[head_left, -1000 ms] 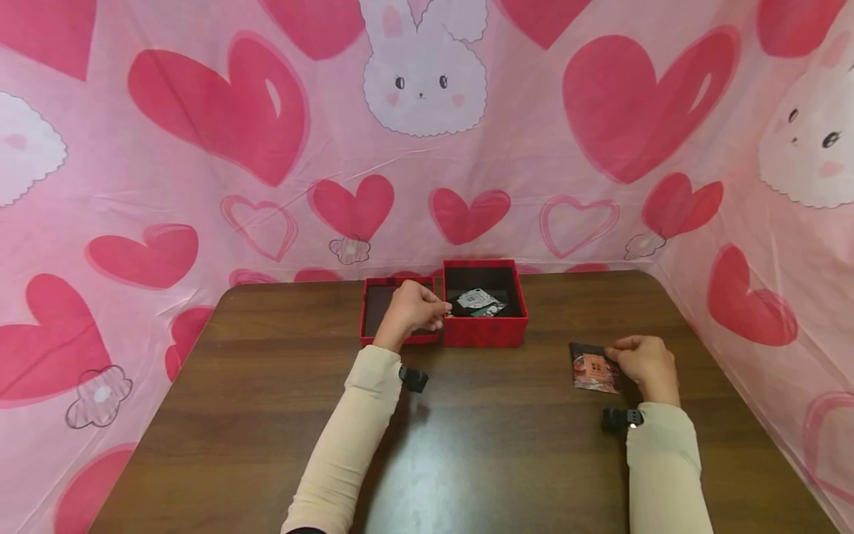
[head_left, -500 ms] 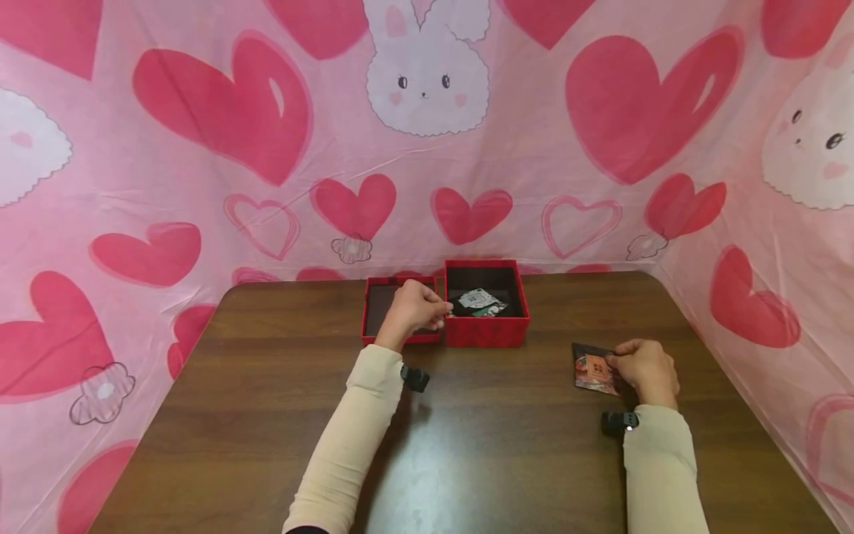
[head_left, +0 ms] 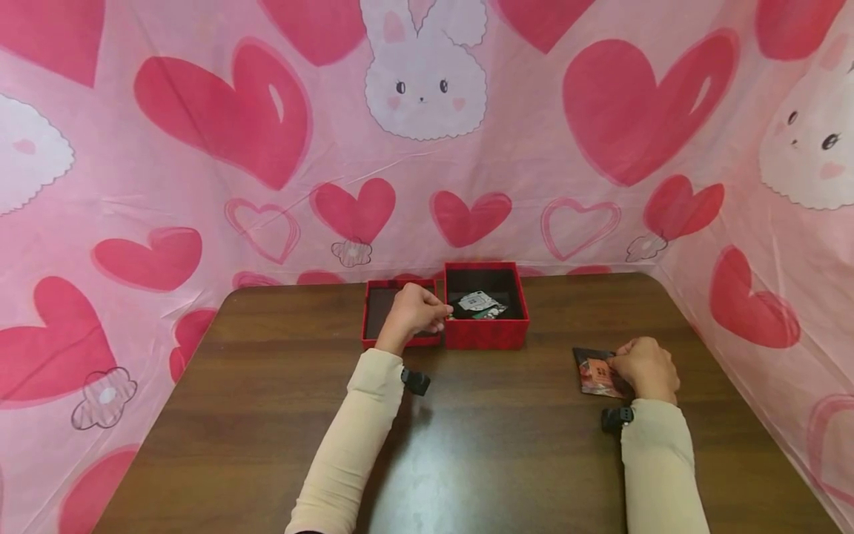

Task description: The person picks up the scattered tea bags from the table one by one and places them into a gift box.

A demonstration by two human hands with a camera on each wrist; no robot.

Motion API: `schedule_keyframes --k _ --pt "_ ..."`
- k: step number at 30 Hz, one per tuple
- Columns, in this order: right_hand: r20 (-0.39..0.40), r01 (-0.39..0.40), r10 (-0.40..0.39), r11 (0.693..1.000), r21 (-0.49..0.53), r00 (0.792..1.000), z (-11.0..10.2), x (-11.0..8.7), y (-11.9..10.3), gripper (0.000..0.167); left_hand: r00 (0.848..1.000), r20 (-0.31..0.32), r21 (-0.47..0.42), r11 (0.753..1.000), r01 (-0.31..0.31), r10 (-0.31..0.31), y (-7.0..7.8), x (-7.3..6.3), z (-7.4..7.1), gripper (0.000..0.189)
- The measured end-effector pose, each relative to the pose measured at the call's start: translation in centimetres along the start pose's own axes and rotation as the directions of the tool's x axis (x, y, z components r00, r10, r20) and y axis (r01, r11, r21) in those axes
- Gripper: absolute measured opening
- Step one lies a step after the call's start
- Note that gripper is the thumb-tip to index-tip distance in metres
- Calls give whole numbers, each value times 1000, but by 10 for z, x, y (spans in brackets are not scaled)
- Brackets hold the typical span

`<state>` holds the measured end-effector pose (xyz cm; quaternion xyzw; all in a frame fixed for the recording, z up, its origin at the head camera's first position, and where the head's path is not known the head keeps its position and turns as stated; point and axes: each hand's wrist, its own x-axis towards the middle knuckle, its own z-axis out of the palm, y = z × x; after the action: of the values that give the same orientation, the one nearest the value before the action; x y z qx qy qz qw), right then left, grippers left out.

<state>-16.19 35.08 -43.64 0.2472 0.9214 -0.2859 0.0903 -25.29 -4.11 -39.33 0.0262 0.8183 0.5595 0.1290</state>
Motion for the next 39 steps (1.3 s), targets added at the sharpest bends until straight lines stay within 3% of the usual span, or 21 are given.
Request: schedule_keyframes --k 13,22,29,39 --pt "-2 -26 26 998 51 1000 -1 2 -1 29 1000 -13 17 1000 6 -6 2 1 0 15" --pt "18 44 -44 998 44 999 -2 -2 2 28 1000 -4 6 1000 8 -8 1 0 1 14" --pt "3 153 -153 988 19 988 -10 -7 1 25 1000 -4 16 1000 8 -8 1 1 0 17" --pt "-14 156 -156 979 134 988 -15 -12 3 24 1000 -3 18 1000 14 -14 1 0 0 18"
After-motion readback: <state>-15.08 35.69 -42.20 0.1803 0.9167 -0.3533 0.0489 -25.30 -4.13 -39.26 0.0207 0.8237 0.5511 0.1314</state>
